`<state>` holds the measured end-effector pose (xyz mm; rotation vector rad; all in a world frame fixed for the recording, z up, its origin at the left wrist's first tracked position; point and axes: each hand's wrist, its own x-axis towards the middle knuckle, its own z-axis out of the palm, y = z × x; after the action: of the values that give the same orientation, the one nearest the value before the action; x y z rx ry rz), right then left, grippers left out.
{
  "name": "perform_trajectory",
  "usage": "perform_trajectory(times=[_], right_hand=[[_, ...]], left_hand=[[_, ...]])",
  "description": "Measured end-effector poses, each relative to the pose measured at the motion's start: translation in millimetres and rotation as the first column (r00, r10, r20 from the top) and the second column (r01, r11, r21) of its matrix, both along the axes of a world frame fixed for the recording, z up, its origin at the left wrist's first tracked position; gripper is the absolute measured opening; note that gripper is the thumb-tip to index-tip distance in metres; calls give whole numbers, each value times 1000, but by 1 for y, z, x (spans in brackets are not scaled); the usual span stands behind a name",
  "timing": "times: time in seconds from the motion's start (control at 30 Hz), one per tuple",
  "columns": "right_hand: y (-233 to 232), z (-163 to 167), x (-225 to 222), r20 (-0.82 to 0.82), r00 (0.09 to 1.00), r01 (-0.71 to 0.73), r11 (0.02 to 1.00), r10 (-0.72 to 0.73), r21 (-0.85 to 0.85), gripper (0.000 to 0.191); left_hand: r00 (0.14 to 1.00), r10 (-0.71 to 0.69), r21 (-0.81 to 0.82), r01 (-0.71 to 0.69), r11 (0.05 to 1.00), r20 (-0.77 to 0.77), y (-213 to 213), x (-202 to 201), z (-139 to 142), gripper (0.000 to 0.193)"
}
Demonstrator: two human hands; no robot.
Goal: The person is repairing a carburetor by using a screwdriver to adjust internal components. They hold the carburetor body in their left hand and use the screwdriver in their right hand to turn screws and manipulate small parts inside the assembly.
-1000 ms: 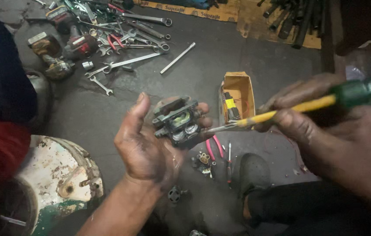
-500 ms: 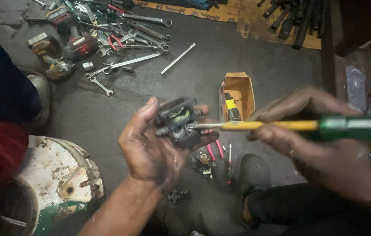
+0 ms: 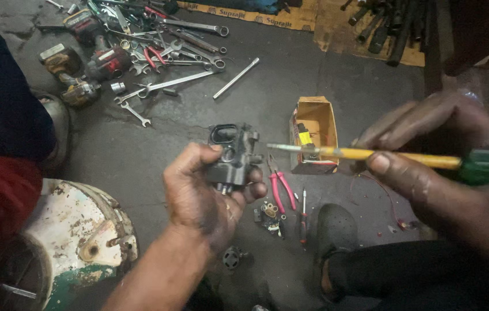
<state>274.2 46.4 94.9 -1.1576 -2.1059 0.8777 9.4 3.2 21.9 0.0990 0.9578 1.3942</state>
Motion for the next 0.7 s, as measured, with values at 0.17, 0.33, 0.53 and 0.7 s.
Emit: perform_trajectory(times=[0.17, 0.33, 0.53, 0.7], right_hand=[[-4, -4, 3, -18, 997, -75, 997, 76, 10, 15], [-4, -5, -1, -75, 988, -134, 989, 138, 55, 17], [-5, -2, -5, -104, 985, -133, 991, 135, 23, 17], [-6, -4, -3, -71, 985, -156, 986, 160, 51, 16]], left_hand=[[992, -3, 43, -2, 999, 124, 0, -3, -4, 39], [993, -10, 37, 6, 999, 115, 0, -2, -7, 34], [998, 9, 11, -10, 1000, 56, -1, 0, -8, 30], [998, 29, 2, -30, 1000, 54, -1, 1, -9, 32]])
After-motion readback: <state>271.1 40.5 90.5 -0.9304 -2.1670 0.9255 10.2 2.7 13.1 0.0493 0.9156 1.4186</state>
